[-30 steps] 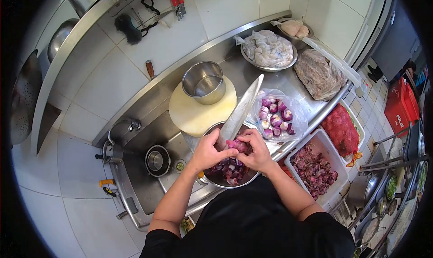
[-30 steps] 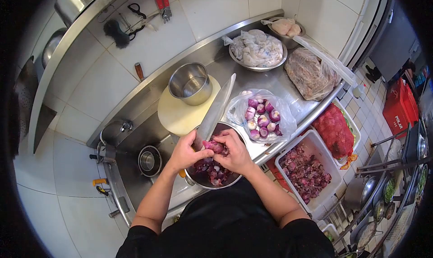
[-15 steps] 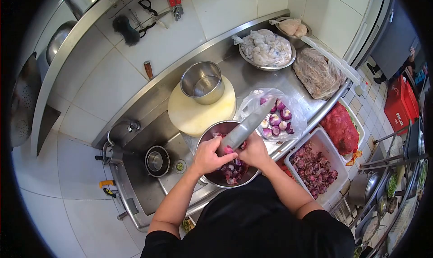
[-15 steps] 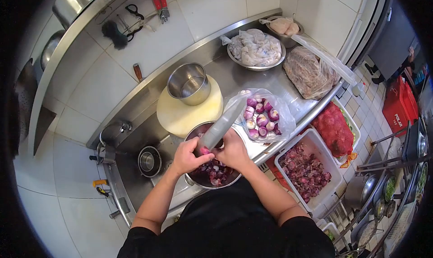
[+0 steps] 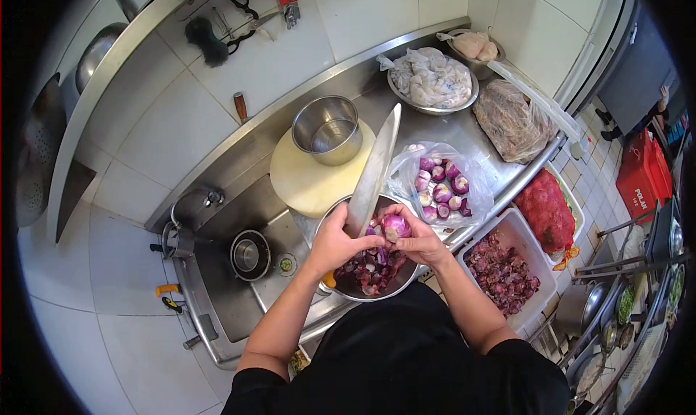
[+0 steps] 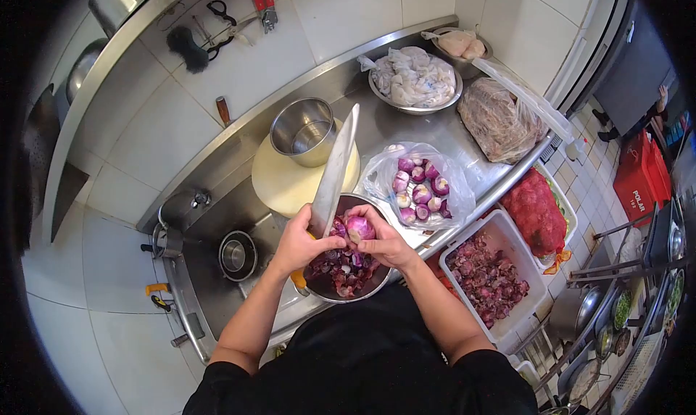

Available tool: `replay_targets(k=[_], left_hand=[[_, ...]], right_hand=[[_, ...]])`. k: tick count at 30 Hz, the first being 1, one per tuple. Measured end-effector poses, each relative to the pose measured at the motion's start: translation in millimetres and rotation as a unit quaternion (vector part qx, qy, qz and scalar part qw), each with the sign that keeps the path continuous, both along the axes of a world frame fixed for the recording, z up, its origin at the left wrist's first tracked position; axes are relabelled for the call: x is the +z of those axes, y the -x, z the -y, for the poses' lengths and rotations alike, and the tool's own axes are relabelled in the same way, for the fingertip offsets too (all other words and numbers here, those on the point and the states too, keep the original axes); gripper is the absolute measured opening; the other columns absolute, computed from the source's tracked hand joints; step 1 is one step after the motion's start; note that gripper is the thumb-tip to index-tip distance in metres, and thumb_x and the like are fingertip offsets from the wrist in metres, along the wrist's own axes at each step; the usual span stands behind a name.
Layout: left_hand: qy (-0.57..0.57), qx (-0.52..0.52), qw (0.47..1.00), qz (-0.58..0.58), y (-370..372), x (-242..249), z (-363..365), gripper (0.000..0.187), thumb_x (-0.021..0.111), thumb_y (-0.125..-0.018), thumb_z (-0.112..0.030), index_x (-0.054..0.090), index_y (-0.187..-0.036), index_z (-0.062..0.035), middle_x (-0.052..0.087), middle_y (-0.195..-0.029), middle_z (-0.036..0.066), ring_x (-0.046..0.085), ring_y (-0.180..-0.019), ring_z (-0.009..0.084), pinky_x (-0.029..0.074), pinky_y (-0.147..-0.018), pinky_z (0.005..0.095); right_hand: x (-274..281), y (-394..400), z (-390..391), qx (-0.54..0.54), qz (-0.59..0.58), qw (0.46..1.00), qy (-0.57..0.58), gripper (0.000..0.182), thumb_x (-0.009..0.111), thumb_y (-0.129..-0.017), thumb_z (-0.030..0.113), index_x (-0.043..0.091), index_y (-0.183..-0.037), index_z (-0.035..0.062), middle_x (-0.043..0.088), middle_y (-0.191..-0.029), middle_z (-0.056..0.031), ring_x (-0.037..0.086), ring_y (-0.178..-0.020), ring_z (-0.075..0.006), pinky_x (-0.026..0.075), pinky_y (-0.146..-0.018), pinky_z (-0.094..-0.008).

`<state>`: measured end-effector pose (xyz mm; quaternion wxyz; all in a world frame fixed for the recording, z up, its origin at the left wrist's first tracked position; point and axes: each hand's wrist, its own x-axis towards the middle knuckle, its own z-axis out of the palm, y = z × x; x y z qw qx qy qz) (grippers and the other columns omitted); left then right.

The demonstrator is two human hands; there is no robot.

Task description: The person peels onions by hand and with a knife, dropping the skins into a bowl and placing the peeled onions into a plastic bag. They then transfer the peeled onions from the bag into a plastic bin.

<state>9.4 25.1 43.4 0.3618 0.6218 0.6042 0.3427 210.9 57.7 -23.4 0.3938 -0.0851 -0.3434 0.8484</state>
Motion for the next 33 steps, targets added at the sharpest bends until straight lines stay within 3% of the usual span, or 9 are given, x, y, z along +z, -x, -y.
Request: replay_targets(k=[1,4,12,14,20,26,29,31,33], left_hand=[[0.012,-0.012,0.998,0.058,-5,6,0,0.065,0.09,-0.059,-0.034,0.056,-0.102,-0.0005,0.062,-0.091,0.006,0.057,-0.085,0.0132,0.047,-0.078,0.0292],[0.027,-0.026,0.999,0.019,-11,11,-3,0.064,0.088,-0.062,-0.029,0.054,-0.107,0.0002,0.062,-0.095,0.008,0.058,-0.088,0.0151,0.047,-0.082,0.0296],[0.006,-0.035,0.999,0.001,-20,13,-6,0.057,0.085,-0.066,-0.027,0.053,-0.104,0.0009,0.061,-0.092,0.011,0.058,-0.084,0.0166,0.048,-0.078,0.0318],[0.039,-0.045,0.998,-0.028,-21,12,-4,0.058,0.082,-0.07,-0.039,0.051,-0.099,0.0011,0.064,-0.09,0.019,0.064,-0.082,0.0295,0.048,-0.073,0.0378],[-0.052,-0.041,0.998,0.011,-18,9,-6,0.054,0.079,-0.074,-0.039,0.051,-0.097,0.0008,0.062,-0.084,0.018,0.062,-0.076,0.029,0.047,-0.068,0.0392],[-0.08,-0.097,0.99,-0.071,-6,8,-10,0.048,0.075,-0.078,-0.038,0.056,-0.1,0.0007,0.064,-0.085,0.017,0.062,-0.076,0.0271,0.048,-0.071,0.0371],[-0.016,-0.118,0.992,0.032,3,-2,-11,0.048,0.075,-0.079,-0.037,0.057,-0.104,0.0006,0.063,-0.083,0.015,0.061,-0.075,0.0229,0.048,-0.071,0.0343],[-0.006,-0.115,0.991,0.074,7,-9,-11,0.049,0.075,-0.08,-0.037,0.057,-0.106,0.0003,0.062,-0.082,0.014,0.06,-0.074,0.0213,0.048,-0.07,0.0332],[0.007,-0.113,0.987,0.117,8,-18,-11,0.049,0.075,-0.08,-0.037,0.058,-0.107,-0.0001,0.062,-0.082,0.013,0.059,-0.072,0.0197,0.047,-0.069,0.0321]], right_hand=[[2,0,1,0.0,0.012,1.0,-0.016,0.064,0.074,-0.078,0.005,0.036,-0.129,0.007,0.051,-0.118,-0.0096,0.055,-0.098,-0.0157,0.046,-0.083,-0.0307],[4,1,4,0.016,0.008,1.0,-0.014,0.067,0.074,-0.077,0.007,0.033,-0.13,0.0065,0.046,-0.115,-0.0035,0.049,-0.106,-0.0114,0.039,-0.093,-0.0249],[7,6,3,-0.046,0.086,0.987,-0.129,0.068,0.072,-0.076,0.003,0.031,-0.131,0.0048,0.043,-0.124,-0.0057,0.042,-0.118,-0.0133,0.034,-0.101,-0.0284],[4,7,3,-0.063,0.111,0.979,-0.158,0.07,0.072,-0.075,0.001,0.03,-0.132,0.0039,0.042,-0.128,-0.0066,0.043,-0.121,-0.0144,0.034,-0.102,-0.0294],[15,8,6,-0.076,0.144,0.969,-0.185,0.069,0.067,-0.079,0.003,0.028,-0.135,0.0033,0.042,-0.124,-0.0076,0.041,-0.119,-0.0154,0.033,-0.102,-0.0292],[24,14,6,-0.127,0.308,0.912,-0.24,0.072,0.065,-0.08,0.002,0.025,-0.141,0.0001,0.044,-0.13,-0.012,0.045,-0.121,-0.018,0.037,-0.103,-0.0329],[18,4,0,-0.027,0.152,0.98,-0.125,0.065,0.063,-0.086,0.007,0.028,-0.14,-0.0033,0.047,-0.131,-0.0152,0.048,-0.121,-0.0203,0.04,-0.102,-0.0354],[12,-2,-10,0.101,-0.072,0.977,0.172,0.055,0.057,-0.093,0.011,0.032,-0.138,-0.0062,0.052,-0.128,-0.0181,0.053,-0.119,-0.0232,0.041,-0.102,-0.0386],[6,-1,-10,0.036,-0.006,0.985,0.168,0.045,0.053,-0.096,0.013,0.039,-0.135,-0.0059,0.055,-0.126,-0.0181,0.057,-0.115,-0.025,0.044,-0.1,-0.041]])
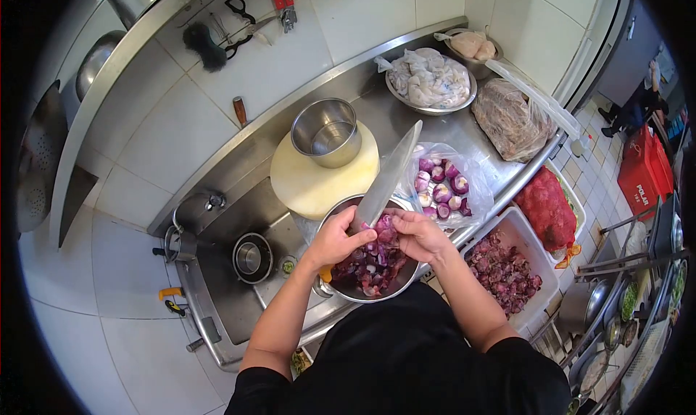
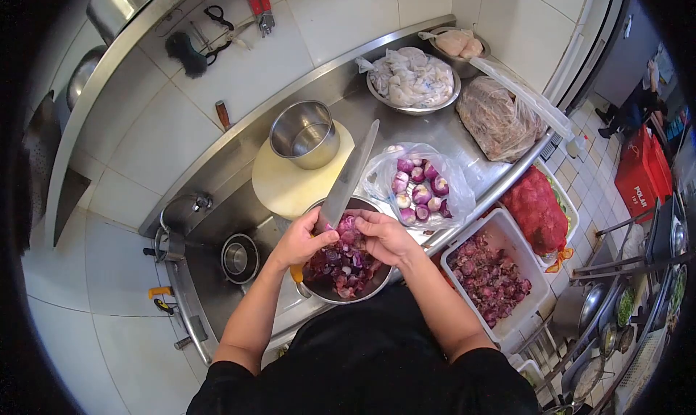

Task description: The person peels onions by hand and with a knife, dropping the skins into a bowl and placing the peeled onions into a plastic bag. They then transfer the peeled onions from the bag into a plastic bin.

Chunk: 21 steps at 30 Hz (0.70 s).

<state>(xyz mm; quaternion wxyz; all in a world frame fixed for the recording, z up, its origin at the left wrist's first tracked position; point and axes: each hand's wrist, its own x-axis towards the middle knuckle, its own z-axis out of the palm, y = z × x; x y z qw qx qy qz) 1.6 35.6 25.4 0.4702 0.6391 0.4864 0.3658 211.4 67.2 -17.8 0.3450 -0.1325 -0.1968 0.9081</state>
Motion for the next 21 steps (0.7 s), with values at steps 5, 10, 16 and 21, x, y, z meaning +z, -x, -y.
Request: replay_targets(k=[5,10,16,21], left_hand=[[0.031,-0.022,0.997,-0.074,7,-5,3,0.042,0.075,-0.081,-0.03,0.058,-0.107,-0.0013,0.06,-0.086,0.004,0.056,-0.08,0.0108,0.046,-0.074,0.028],[-0.114,-0.043,0.975,-0.184,0,-2,15,0.046,0.083,-0.07,-0.035,0.058,-0.089,-0.0022,0.059,-0.076,0.01,0.057,-0.071,0.0184,0.045,-0.066,0.0319],[-0.056,0.037,0.982,-0.174,13,23,-2,0.075,0.094,-0.044,-0.042,0.047,-0.086,-0.002,0.055,-0.073,0.009,0.052,-0.068,0.0195,0.045,-0.065,0.0327],[-0.048,-0.032,0.974,-0.219,17,34,-11,0.076,0.093,-0.043,-0.042,0.047,-0.087,-0.0011,0.054,-0.079,0.011,0.051,-0.073,0.0212,0.045,-0.069,0.0337]], right_hand=[[1,2,-2,0.02,0.071,0.997,0.003,0.042,0.053,-0.096,0.013,0.043,-0.131,-0.0065,0.059,-0.121,-0.014,0.059,-0.112,-0.0247,0.045,-0.1,-0.0395],[-16,5,-16,-0.077,0.075,0.994,0.031,0.033,0.051,-0.095,0.008,0.048,-0.126,-0.0033,0.06,-0.115,-0.0123,0.061,-0.103,-0.0229,0.049,-0.091,-0.0396],[7,8,-4,0.042,0.095,0.991,-0.086,0.037,0.054,-0.096,0.015,0.047,-0.128,-0.0019,0.062,-0.111,-0.0091,0.062,-0.099,-0.0169,0.051,-0.086,-0.0317],[8,14,-2,0.062,0.137,0.981,-0.119,0.041,0.058,-0.095,0.019,0.046,-0.128,-0.0026,0.062,-0.108,-0.0085,0.062,-0.094,-0.0139,0.052,-0.077,-0.0277]])
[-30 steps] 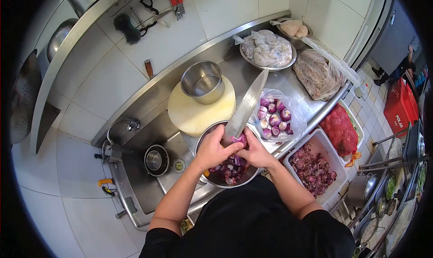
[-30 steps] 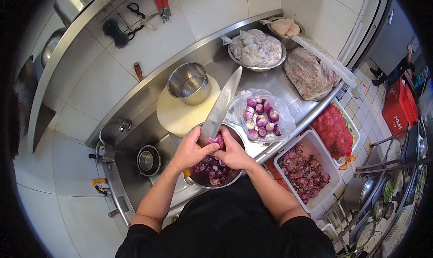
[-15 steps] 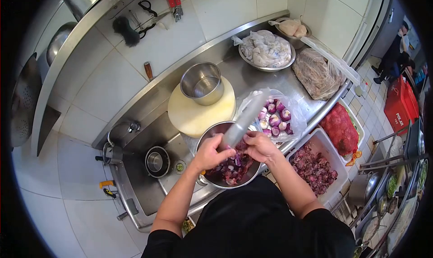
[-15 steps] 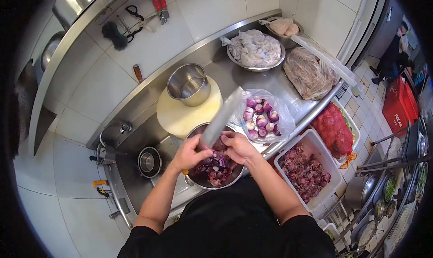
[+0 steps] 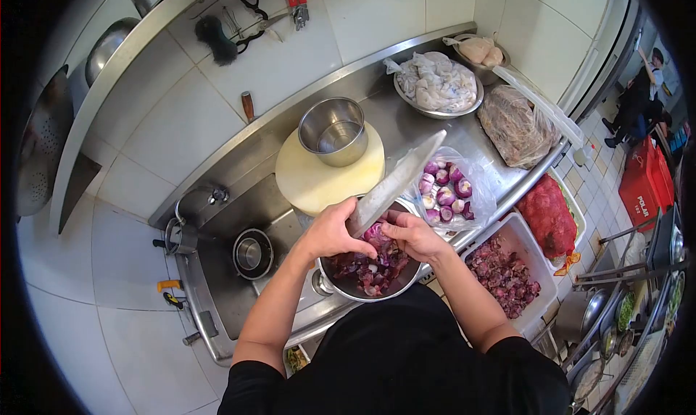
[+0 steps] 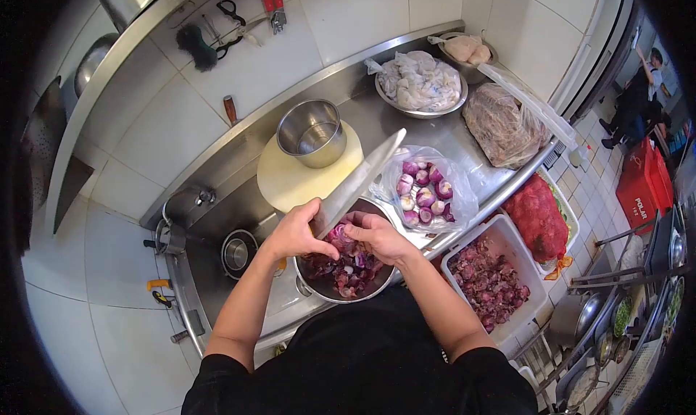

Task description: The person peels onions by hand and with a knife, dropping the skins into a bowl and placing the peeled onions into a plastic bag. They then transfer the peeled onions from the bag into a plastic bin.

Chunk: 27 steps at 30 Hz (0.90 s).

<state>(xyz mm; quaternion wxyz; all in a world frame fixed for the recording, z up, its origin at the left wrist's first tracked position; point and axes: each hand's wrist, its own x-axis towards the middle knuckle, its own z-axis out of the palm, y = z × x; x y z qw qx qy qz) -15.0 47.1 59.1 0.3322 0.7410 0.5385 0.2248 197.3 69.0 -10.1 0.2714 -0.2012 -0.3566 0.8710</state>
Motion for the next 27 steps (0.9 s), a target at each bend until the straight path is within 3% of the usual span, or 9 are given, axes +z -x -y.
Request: replay_targets(k=[3,5,9,15,17,19,21,26,27], left_hand=[[-0.018,-0.029,0.999,-0.037,0,0,-1,0.075,0.092,-0.046,-0.044,0.048,-0.087,-0.0002,0.055,-0.079,0.013,0.052,-0.072,0.0241,0.045,-0.069,0.035],[-0.07,-0.029,0.997,-0.034,1,-3,-1,0.073,0.086,-0.053,-0.053,0.052,-0.089,-0.0009,0.06,-0.083,0.018,0.058,-0.077,0.0368,0.046,-0.07,0.0411],[-0.101,-0.044,0.99,-0.09,6,-10,0,0.065,0.084,-0.058,-0.053,0.053,-0.084,-0.0018,0.059,-0.079,0.017,0.058,-0.075,0.0352,0.046,-0.068,0.0407],[-0.171,-0.001,0.985,-0.033,1,-22,13,0.055,0.081,-0.065,-0.049,0.052,-0.076,-0.0036,0.056,-0.069,0.013,0.057,-0.065,0.0348,0.045,-0.06,0.0406],[-0.172,0.005,0.984,-0.05,-1,-25,19,0.054,0.084,-0.064,-0.044,0.051,-0.074,-0.0025,0.056,-0.069,0.014,0.056,-0.059,0.0333,0.044,-0.055,0.0397],[-0.198,-0.022,0.978,-0.057,-8,-28,24,0.052,0.084,-0.064,-0.042,0.05,-0.073,-0.0031,0.056,-0.067,0.013,0.056,-0.058,0.0335,0.044,-0.053,0.0397],[-0.224,-0.048,0.971,-0.065,-13,-31,30,0.051,0.084,-0.065,-0.041,0.049,-0.071,-0.0037,0.055,-0.065,0.012,0.056,-0.056,0.0338,0.043,-0.051,0.0397],[-0.176,-0.003,0.984,-0.028,-11,-41,36,0.046,0.084,-0.066,-0.037,0.054,-0.075,-0.0039,0.058,-0.068,0.012,0.057,-0.059,0.0308,0.046,-0.056,0.0365],[-0.157,0.017,0.987,0.007,-8,-43,37,0.044,0.084,-0.067,-0.036,0.056,-0.078,-0.0036,0.06,-0.069,0.012,0.058,-0.06,0.0278,0.046,-0.057,0.0348]], right_hand=[[5,1,1,0.001,-0.002,1.0,0.007,0.043,0.059,-0.094,0.021,0.046,-0.127,-0.0033,0.062,-0.108,-0.0087,0.062,-0.095,-0.0142,0.052,-0.076,-0.0282],[-4,3,1,-0.011,0.006,0.999,0.041,0.039,0.056,-0.095,0.018,0.046,-0.126,-0.0039,0.062,-0.109,-0.0101,0.063,-0.095,-0.016,0.052,-0.076,-0.0304],[7,12,9,-0.063,0.028,0.995,0.078,0.035,0.053,-0.094,0.012,0.047,-0.124,-0.0053,0.063,-0.108,-0.0117,0.063,-0.096,-0.0179,0.053,-0.077,-0.0329],[-8,22,9,-0.097,0.002,0.986,0.136,0.026,0.05,-0.092,0.005,0.054,-0.115,-0.0053,0.064,-0.105,-0.0138,0.064,-0.092,-0.0196,0.053,-0.078,-0.034],[-10,28,10,-0.17,-0.003,0.981,0.092,0.02,0.053,-0.092,0.007,0.058,-0.109,-0.0019,0.065,-0.104,-0.0121,0.065,-0.089,-0.0188,0.053,-0.077,-0.033],[-24,24,1,-0.146,-0.129,0.972,0.13,0.016,0.057,-0.092,0.01,0.061,-0.105,0.0015,0.066,-0.1,-0.0088,0.065,-0.087,-0.0176,0.053,-0.077,-0.0328],[-12,22,0,-0.148,-0.099,0.962,0.208,0.011,0.059,-0.092,0.011,0.061,-0.101,0.0046,0.066,-0.092,-0.0052,0.066,-0.08,-0.0162,0.055,-0.072,-0.0328],[-58,21,-5,-0.152,-0.143,0.96,0.187,0.016,0.059,-0.092,0.013,0.061,-0.104,0.0031,0.067,-0.097,-0.0097,0.065,-0.09,-0.0199,0.053,-0.084,-0.0363],[-23,15,2,-0.146,-0.114,0.97,0.158,0.018,0.059,-0.092,0.012,0.059,-0.108,0.0039,0.066,-0.102,-0.0097,0.064,-0.096,-0.0201,0.05,-0.086,-0.0366]])
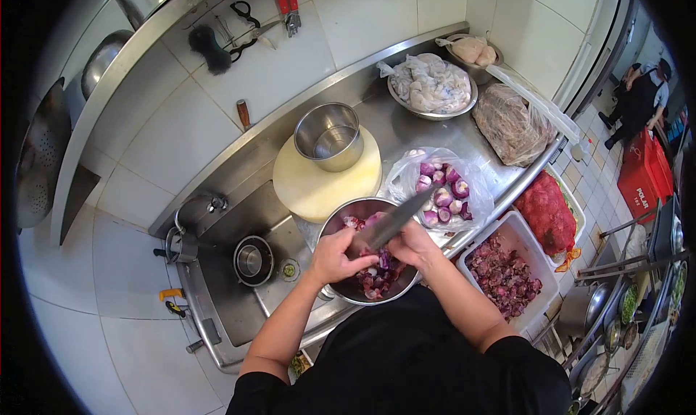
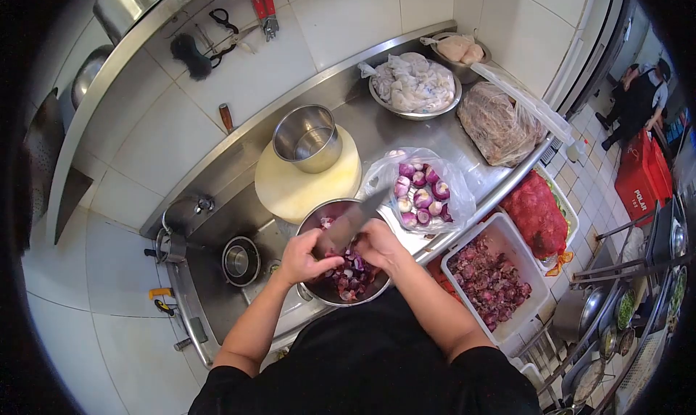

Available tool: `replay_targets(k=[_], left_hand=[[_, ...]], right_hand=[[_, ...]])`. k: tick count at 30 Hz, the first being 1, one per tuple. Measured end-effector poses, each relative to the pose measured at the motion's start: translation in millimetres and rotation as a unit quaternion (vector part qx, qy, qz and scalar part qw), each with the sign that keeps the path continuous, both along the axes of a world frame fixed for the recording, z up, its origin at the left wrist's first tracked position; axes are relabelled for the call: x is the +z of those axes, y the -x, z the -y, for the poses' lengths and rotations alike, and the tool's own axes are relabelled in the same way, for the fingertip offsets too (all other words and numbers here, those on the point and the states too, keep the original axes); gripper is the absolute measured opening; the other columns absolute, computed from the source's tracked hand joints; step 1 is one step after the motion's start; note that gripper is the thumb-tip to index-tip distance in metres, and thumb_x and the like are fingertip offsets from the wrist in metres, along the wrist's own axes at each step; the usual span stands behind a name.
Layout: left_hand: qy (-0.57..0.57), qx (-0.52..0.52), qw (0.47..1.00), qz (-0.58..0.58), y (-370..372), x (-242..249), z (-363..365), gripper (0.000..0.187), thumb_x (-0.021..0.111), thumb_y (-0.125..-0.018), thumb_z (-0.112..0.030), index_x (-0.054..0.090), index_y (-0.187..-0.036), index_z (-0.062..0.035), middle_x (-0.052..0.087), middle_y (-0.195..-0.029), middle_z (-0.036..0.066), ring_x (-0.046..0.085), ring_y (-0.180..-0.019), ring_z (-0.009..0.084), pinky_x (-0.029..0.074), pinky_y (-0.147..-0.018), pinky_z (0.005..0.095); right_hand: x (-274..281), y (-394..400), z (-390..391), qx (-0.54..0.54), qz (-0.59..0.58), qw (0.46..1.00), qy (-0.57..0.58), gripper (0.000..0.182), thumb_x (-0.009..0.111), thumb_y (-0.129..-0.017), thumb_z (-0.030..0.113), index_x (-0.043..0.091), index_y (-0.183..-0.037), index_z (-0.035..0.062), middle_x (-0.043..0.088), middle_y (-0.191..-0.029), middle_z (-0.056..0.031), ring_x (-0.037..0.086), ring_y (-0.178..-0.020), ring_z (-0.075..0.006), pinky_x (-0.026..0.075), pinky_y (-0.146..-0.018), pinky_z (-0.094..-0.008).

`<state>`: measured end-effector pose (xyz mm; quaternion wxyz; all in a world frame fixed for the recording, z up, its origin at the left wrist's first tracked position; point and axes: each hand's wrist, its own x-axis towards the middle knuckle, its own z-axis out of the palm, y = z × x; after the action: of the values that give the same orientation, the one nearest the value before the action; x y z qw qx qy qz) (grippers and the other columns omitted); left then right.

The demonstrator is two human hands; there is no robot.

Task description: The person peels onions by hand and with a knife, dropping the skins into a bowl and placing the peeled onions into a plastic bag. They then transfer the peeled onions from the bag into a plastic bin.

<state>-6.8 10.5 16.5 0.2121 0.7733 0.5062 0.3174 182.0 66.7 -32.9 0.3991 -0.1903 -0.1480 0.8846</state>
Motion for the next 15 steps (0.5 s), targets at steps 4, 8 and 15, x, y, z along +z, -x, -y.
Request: replay_targets(k=[4,8,15], left_hand=[[0.069,0.06,0.991,0.101,15,3,-5,0.044,0.083,-0.068,-0.035,0.057,-0.083,-0.0027,0.061,-0.072,0.012,0.059,-0.063,0.0245,0.046,-0.061,0.0352],[0.108,0.068,0.986,0.103,23,-1,-4,0.043,0.083,-0.07,-0.034,0.057,-0.086,-0.0022,0.061,-0.073,0.012,0.057,-0.064,0.0236,0.045,-0.062,0.0338],[0.114,0.046,0.987,0.106,-1,7,7,0.054,0.085,-0.066,-0.039,0.059,-0.093,-0.0006,0.064,-0.08,0.013,0.063,-0.073,0.0228,0.049,-0.07,0.0352]], right_hand=[[17,-18,-6,0.164,0.084,0.983,0.015,0.024,0.054,-0.096,0.014,0.057,-0.117,0.0014,0.063,-0.109,-0.0061,0.06,-0.098,-0.0153,0.047,-0.089,-0.0365],[8,-18,-10,0.184,0.091,0.978,-0.048,0.029,0.053,-0.096,0.013,0.054,-0.122,0.0004,0.063,-0.106,-0.005,0.059,-0.094,-0.0147,0.046,-0.088,-0.0307],[-22,-18,-36,-0.069,0.057,0.996,0.031,0.028,0.049,-0.097,0.011,0.051,-0.123,0.0001,0.06,-0.099,-0.0058,0.058,-0.09,-0.0177,0.046,-0.083,-0.034]])
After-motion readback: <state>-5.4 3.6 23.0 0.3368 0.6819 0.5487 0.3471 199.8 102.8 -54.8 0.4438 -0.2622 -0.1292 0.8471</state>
